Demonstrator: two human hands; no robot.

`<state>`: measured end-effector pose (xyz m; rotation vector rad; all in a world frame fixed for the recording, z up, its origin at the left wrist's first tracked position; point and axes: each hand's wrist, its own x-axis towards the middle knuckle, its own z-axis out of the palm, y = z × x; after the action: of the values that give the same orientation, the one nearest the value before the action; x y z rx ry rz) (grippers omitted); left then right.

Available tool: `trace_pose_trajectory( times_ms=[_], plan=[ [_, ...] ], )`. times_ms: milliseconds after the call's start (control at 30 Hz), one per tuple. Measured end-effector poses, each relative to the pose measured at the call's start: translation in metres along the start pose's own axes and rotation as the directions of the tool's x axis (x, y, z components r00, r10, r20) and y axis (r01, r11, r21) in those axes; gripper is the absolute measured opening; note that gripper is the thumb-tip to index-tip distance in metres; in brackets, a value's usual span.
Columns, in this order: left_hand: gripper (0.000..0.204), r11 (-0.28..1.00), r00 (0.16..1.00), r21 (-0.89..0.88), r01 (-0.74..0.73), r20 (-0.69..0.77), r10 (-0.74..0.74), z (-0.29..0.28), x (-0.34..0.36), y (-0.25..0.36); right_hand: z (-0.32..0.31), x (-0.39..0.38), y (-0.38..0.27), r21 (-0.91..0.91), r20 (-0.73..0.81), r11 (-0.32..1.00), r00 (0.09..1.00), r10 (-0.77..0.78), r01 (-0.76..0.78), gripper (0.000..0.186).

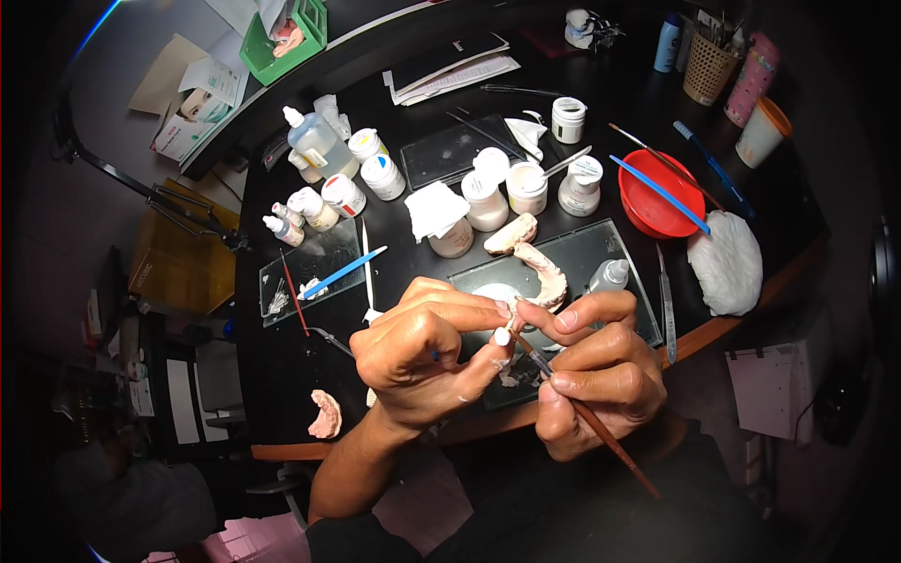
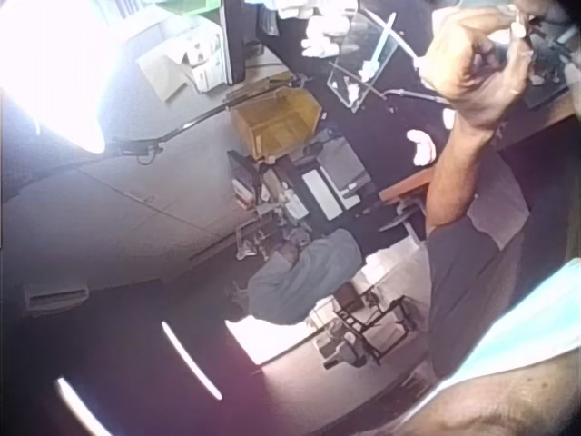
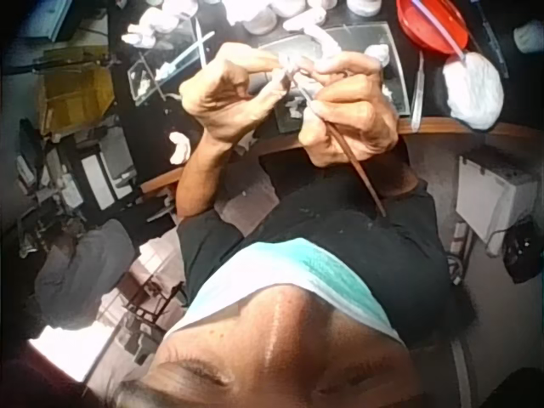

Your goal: Applying ceramic stain to a dental crown and placing it into a dental furnace for firing.

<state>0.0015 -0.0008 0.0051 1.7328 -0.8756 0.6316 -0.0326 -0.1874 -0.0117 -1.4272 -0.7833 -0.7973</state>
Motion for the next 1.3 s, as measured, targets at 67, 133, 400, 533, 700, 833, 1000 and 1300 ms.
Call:
trace_pose_trajectory(
  times_ms=[67, 133, 400, 533, 700, 833, 1000, 1300],
  plan=[
    [0.045, 1.0, 1.0, -0.004, 0.01, -0.025, -0.011, 0.001, 0.0, 0.001, 0.002, 0.0, 0.001, -0.012, 0.005, 1.0, 1.0, -0.006, 0.006, 0.024],
    [0.045, 1.0, 0.999, -0.004, 0.019, -0.029, -0.019, 0.001, -0.001, 0.002, 0.002, 0.0, 0.001, -0.008, -0.008, 1.0, 1.0, -0.017, 0.017, 0.024],
    [0.045, 0.999, 0.999, 0.002, 0.033, -0.004, -0.033, 0.001, -0.001, 0.001, 0.006, -0.001, 0.001, 0.003, -0.069, 1.0, 0.997, -0.027, 0.027, 0.021],
    [0.045, 1.0, 0.999, -0.002, 0.026, -0.027, -0.026, 0.0, -0.001, 0.001, 0.006, -0.001, 0.0, -0.015, -0.044, 1.0, 0.999, -0.026, 0.026, 0.021],
    [0.045, 1.0, 1.0, 0.01, 0.016, -0.005, -0.016, 0.001, -0.001, 0.001, 0.007, -0.002, 0.0, -0.015, -0.074, 0.999, 0.996, -0.044, 0.043, 0.019],
    [0.045, 0.999, 0.999, -0.012, 0.03, -0.019, -0.03, -0.001, 0.0, 0.002, 0.007, -0.003, 0.0, -0.036, -0.05, 0.998, 0.998, -0.048, 0.047, 0.019],
    [0.045, 1.0, 1.0, -0.012, 0.025, -0.001, -0.026, 0.0, 0.0, 0.002, 0.007, -0.003, 0.0, -0.023, -0.07, 0.998, 0.996, -0.058, 0.057, 0.018],
    [0.043, 1.0, 1.0, -0.025, -0.005, 0.018, 0.006, 0.001, 0.004, 0.001, -0.031, -0.002, 0.001, -0.163, -0.063, 0.98, 0.99, -0.123, 0.111, 0.027]
  ],
)
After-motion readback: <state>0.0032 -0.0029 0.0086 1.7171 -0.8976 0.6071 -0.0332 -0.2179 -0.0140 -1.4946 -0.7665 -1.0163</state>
